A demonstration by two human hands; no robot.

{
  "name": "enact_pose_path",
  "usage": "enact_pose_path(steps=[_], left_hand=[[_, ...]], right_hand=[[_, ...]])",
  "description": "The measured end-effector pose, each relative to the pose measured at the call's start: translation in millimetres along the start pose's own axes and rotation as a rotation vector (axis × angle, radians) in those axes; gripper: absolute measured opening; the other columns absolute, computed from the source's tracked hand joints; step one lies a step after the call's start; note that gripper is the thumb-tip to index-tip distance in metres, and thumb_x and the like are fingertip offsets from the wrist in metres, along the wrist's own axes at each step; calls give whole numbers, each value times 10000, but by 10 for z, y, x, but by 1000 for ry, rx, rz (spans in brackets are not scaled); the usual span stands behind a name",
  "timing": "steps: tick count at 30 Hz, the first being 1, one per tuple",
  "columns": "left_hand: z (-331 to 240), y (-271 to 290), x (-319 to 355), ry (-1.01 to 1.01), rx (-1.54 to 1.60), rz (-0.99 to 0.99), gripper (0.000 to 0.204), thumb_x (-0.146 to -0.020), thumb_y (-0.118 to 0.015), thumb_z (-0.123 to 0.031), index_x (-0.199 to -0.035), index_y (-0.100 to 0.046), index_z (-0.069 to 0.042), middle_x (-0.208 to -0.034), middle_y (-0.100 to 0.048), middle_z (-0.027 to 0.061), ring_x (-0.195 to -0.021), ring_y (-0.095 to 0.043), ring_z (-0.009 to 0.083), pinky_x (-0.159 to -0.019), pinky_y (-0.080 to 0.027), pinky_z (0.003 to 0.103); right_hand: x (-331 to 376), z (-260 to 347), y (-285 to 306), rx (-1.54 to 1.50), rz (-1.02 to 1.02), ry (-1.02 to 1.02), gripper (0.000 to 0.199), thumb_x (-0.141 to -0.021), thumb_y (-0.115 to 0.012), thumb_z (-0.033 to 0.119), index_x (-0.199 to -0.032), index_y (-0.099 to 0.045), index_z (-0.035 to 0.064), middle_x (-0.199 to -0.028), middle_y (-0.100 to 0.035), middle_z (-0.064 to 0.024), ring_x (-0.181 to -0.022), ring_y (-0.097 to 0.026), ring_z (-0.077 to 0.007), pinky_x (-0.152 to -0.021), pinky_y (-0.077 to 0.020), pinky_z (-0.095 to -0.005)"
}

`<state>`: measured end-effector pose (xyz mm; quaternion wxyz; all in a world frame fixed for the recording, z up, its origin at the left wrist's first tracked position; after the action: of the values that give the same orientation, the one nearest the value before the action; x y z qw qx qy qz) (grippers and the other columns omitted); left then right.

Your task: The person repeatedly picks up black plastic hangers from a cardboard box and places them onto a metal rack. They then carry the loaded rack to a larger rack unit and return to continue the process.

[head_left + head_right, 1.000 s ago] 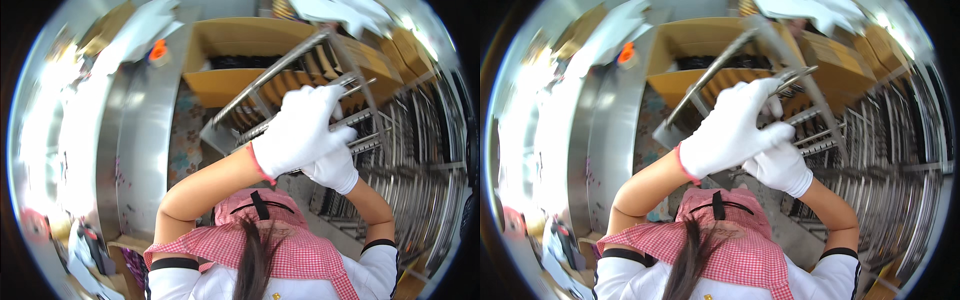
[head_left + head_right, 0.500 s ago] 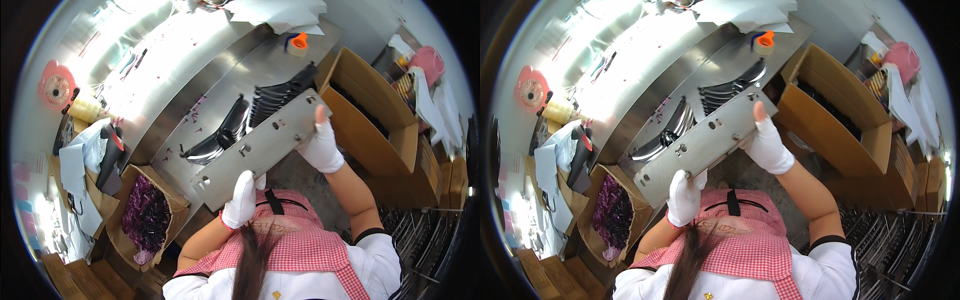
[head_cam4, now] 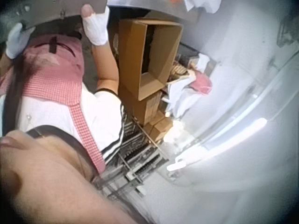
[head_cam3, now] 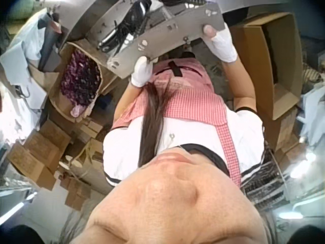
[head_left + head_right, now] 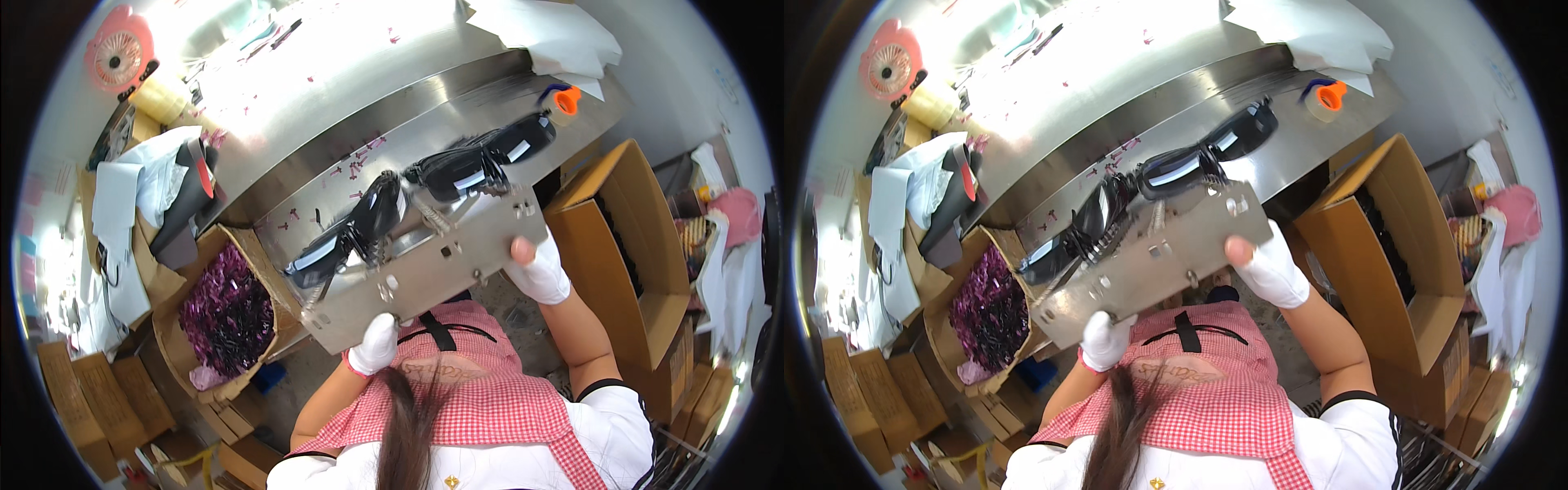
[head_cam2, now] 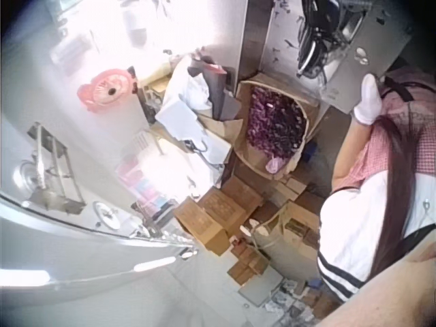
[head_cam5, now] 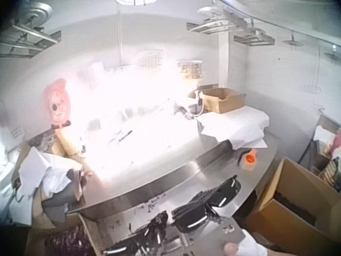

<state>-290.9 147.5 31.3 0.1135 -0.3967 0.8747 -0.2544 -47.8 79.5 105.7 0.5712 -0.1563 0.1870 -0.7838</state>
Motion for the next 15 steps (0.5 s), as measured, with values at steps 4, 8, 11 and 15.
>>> enact_pose_path(steps=[4, 8, 11, 15], left_hand=[[476, 70, 117, -28, -173, -197, 531, -947, -609, -170, -1422, -419, -27, -1411, -517, 137, -1338, -478, 272, -1144, -349, 413], [987, 3, 205, 153, 320, -437, 466, -870, -668, 6, -1305, -505, -35, -1284, -600, 96, -1280, -539, 278, -1137, -379, 416], [1383, 59, 292, 238, 535, -715, 264, -908, -552, 77, -1156, -577, -9, -1192, -646, 94, -1188, -601, 230, -1108, -427, 414], [1792, 228, 313, 353, 686, -714, 251, -934, -512, 6, -1178, -570, -18, -1260, -612, 72, -1237, -535, 207, -1149, -343, 430]], right_hand=[[-30, -436, 665, 130, 170, -416, 570, -796, -856, 341, -1191, -630, -2, -1087, -667, -49, -1012, -604, -137, -883, -498, -302], [34, -1119, 1076, -292, 97, -504, 470, -794, -835, 117, -1183, -578, 53, -1126, -680, -111, -1053, -663, -231, -931, -510, -371], [14, -1515, 1363, -92, -12, -565, 565, -833, -771, 22, -1340, -523, -5, -1252, -634, -101, -1069, -623, -157, -939, -508, -294], [-117, -1670, 1539, 411, 16, -673, 465, -885, -730, 140, -1291, -571, -21, -1299, -618, -159, -1070, -652, -239, -913, -529, -327]])
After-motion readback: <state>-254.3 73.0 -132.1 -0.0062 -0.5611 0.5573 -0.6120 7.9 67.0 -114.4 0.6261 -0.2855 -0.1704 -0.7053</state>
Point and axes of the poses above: each hand's wrist, its own x-axis away from the middle knuckle, its own y-axis out of the back of the hand, z = x × y, the point moved 4 cm from there along -x, towards the middle knuckle
